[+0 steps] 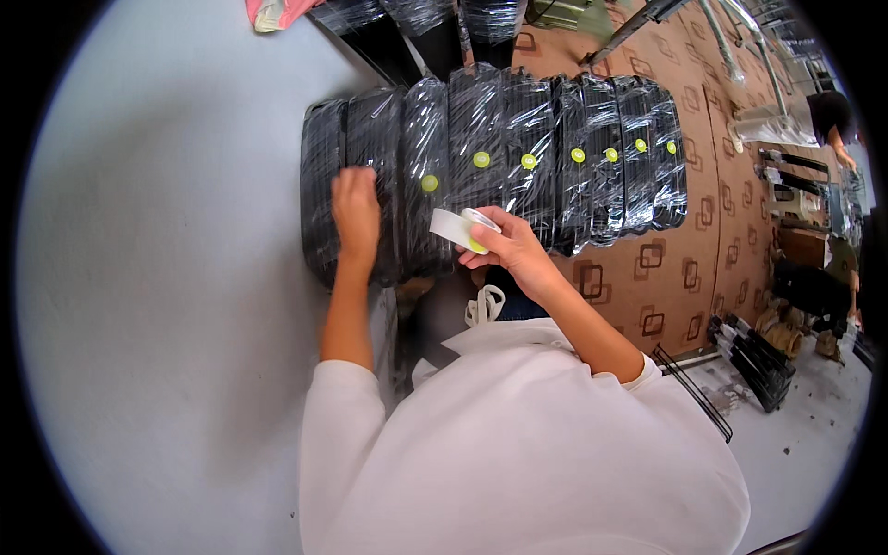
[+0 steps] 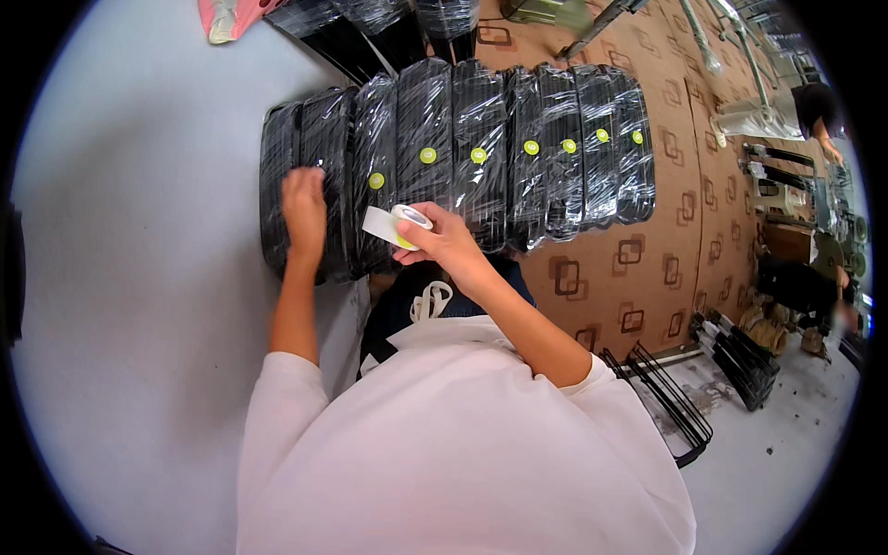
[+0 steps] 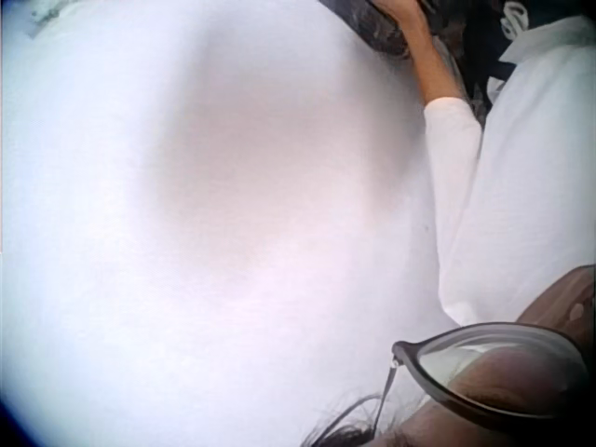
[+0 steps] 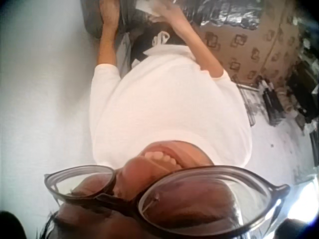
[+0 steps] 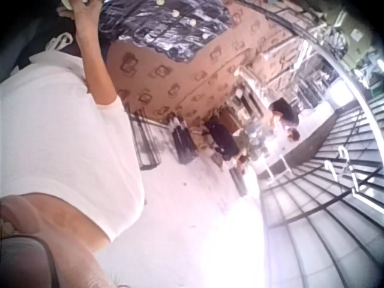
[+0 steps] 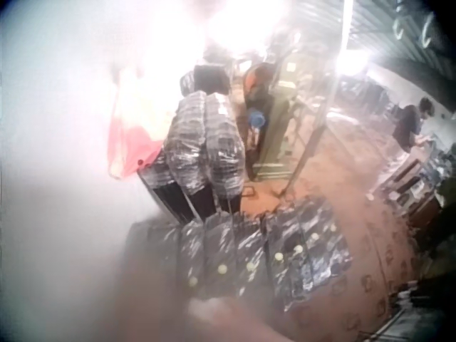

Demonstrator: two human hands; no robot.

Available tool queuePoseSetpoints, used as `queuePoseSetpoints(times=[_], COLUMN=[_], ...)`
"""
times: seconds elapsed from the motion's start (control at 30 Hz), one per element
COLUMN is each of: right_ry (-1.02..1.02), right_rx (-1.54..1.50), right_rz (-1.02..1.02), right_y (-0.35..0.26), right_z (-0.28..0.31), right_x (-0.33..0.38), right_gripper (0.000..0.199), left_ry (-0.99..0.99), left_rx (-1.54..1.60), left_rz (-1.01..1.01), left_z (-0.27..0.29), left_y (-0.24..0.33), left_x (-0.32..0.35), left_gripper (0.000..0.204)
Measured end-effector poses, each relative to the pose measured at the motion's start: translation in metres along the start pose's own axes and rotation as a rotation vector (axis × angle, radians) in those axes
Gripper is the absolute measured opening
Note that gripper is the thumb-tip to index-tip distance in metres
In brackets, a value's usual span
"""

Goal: The person applies small yellow circular stickers to stacks of black plastic-wrapped items in a warehouse setting. They peel stickers from a roll and place them on the top of the stacks, moving between different piles of wrapped goods.

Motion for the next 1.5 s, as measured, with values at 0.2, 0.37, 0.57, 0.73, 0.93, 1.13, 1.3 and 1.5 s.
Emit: queuePoseSetpoints(times=[0.2, 0.37, 0.57, 0.73, 0.93, 1.13, 1.3, 1.5], right_ry=[0.068, 0.094, -0.024, -0.069, -0.076, 0.073, 0.134, 0.155], right_rx=[-0.054, -0.196, -0.179, -0.37, -0.398, -0.37, -0.367, -0.388], right_rz=[0.041, 0.079, 0.125, 0.196, 0.178, 0.27, 0.22, 0.237], right_y=[-0.01, -0.004, 0.032, 0.048, 0.033, 0.036, 0.04, 0.036], right_z=[0.019, 0.03, 0.03, 0.048, 0.047, 0.071, 0.089, 0.107], right_x=[0.004, 0.005, -0.012, -0.008, 0.033, 0.054, 0.067, 0.094], right_gripper=[0.041, 0.03, 0.053, 0.053, 0.058, 0.061, 0.061, 0.062], left_ry=[-0.07, -0.092, -0.235, -0.197, -0.255, -0.389, -0.541, -0.403], left_rx=[0.085, 0.34, 0.648, 0.672, 0.642, 0.749, 0.745, 0.709], left_rz=[0.081, 0.005, -0.095, -0.165, -0.126, -0.002, 0.04, -0.247], left_z=[0.002, 0.052, 0.044, 0.045, 0.031, 0.03, 0.016, 0.005], left_y=[0.024, 0.083, 0.145, 0.166, 0.164, 0.189, 0.203, 0.233], left_x=[0.067, 0.064, 0.063, 0.062, 0.064, 0.078, 0.086, 0.083], left_gripper=[0.024, 0.031, 0.05, 0.036, 0.034, 0.034, 0.023, 0.02])
Point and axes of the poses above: each hand's wrist, its own x-axis away from the middle knuckle, its own z-axis out of the back of the hand, y = z × x, the point moved 5 cm from there along -x, towards the middle knuckle, and after that the axes turned 13 degrees about -x, right-handed, at the moved point
